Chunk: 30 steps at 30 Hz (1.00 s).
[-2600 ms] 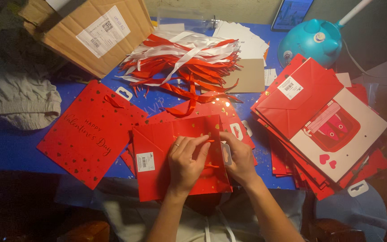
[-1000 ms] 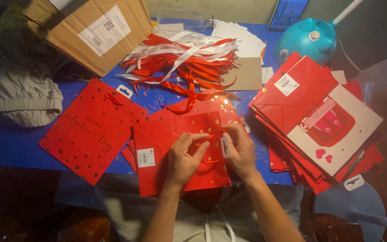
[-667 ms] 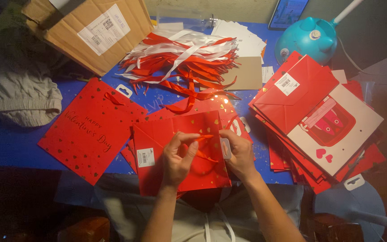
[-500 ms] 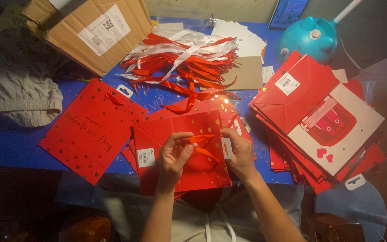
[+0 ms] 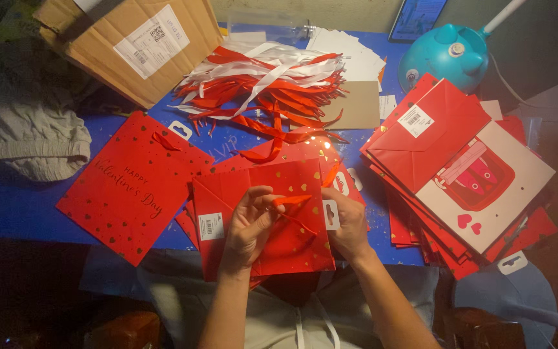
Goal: The person assembles red Valentine's Day gift bags by threading red ribbons through white plastic handles and tying them. They handle multiple flat bags, pull ribbons through the handle slots, and secure the ribbons by hand.
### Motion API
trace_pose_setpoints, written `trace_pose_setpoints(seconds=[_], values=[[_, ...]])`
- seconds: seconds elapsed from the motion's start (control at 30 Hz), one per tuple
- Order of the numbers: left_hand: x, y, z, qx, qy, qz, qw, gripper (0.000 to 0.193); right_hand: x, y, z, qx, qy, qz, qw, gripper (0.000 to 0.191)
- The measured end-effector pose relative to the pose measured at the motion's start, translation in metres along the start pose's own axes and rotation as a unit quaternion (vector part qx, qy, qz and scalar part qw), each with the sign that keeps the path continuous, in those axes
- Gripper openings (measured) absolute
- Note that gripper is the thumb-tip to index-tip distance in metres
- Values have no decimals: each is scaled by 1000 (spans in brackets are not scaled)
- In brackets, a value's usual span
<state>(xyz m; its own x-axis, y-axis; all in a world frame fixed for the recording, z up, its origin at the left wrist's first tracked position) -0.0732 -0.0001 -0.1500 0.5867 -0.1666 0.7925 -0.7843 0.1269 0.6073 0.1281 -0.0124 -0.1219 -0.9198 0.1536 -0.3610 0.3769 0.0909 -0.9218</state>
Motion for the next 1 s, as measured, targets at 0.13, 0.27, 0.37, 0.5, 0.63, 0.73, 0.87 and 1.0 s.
trace_pose_setpoints(seconds=[0.13, 0.27, 0.37, 0.5, 0.63, 0.73, 0.87, 1.0], values=[[3, 2, 0, -22, -25, 1, 999, 40, 0, 3, 0, 3, 14, -3, 1000, 24], [4, 1, -3, -16, -31, -16, 999, 38, 0, 2, -1, 5, -17, -34, 999, 29], [4, -1, -2, -6, -25, -50, 998, 37, 1, -1, -2, -9, -26, -28, 999, 28], [9, -7, -3, -2, -1, -183, 983, 36, 0, -4, -3, 8, -18, 2, 1000, 21], [28, -10, -1, 91, 11, -408, 908, 33, 0, -6, -3, 22, -6, 3, 1000, 19], [37, -5, 2, 171, 38, -577, 798, 34, -1, -7, -4, 21, 10, -8, 1000, 21], [35, -2, 2, 191, 92, -550, 808, 36, -2, -6, -4, 26, -8, 13, 1000, 19], [34, -2, 4, 213, 115, -502, 831, 41, -1, -6, -3, 5, 4, 23, 1000, 18]])
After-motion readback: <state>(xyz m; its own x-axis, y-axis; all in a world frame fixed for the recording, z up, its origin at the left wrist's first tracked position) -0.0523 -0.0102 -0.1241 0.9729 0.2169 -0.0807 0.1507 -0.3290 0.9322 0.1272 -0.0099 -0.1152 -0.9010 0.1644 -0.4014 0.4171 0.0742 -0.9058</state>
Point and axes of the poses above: each hand's wrist, its own z-axis away from the middle knuckle, its own x-axis out of the palm, y = z × x, the point moved 3 cm from there along -z, towards the middle knuckle, and after that the axes turned 7 degrees about x, right-handed, at the moved point
